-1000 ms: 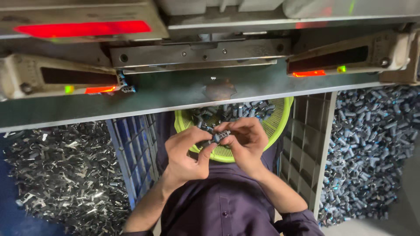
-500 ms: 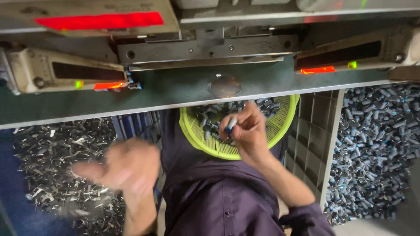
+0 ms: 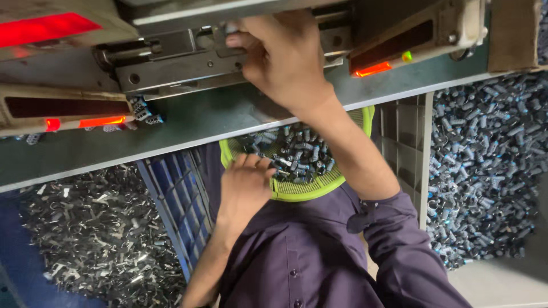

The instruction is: The person repeatedly picks small cylindrical components and metal rings from a green basket, inserts the components into a machine slot, and collects the assembled keychains as they fall. The process continues throughout the clip with consistent hand movements.

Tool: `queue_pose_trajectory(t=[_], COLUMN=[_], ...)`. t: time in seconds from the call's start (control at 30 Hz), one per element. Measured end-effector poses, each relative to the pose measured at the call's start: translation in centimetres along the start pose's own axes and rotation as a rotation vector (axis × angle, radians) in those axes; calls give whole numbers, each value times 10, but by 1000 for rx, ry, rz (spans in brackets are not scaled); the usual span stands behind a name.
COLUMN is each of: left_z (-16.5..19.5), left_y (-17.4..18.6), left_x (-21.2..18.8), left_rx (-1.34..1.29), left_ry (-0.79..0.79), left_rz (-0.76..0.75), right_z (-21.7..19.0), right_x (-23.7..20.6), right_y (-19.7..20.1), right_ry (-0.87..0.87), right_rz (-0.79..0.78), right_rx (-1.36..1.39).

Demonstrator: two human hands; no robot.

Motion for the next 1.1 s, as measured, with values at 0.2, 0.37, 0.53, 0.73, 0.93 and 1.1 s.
queue_pose_trajectory(t=[0.2, 0.37, 0.53, 0.73, 0.93, 1.1], left_z=[21, 16, 5, -13, -57, -33], left_y=[-53, -53, -7, 57, 81, 58], left_x=[18, 16, 0, 11, -11, -37], left_rx=[-16, 9, -644, -738, -2321, -1255], left_ry=[-61, -19, 249, 97, -335, 150], left_rz=[-106, -97, -27, 33, -148, 67], right_z=[-14, -54, -46, -35, -35, -34], right_x=[7, -67, -167, -227, -210, -201], right_y=[23, 67, 52, 30, -18, 13], right_ry=[41, 136, -342, -361, -291, -195], right_rz=[-64, -18, -253, -449, -723, -452], right_rx=[-4, -99, 188, 94, -85, 70])
Point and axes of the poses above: each hand's wrist, its own x-axis towards the middle knuckle, its own y-axis out of the back of the hand, z = x × y, the point moved 1 cm from there along x, towards the middle knuckle, and after that the axes turned 1 degree about -y, right-handed, at the moved point
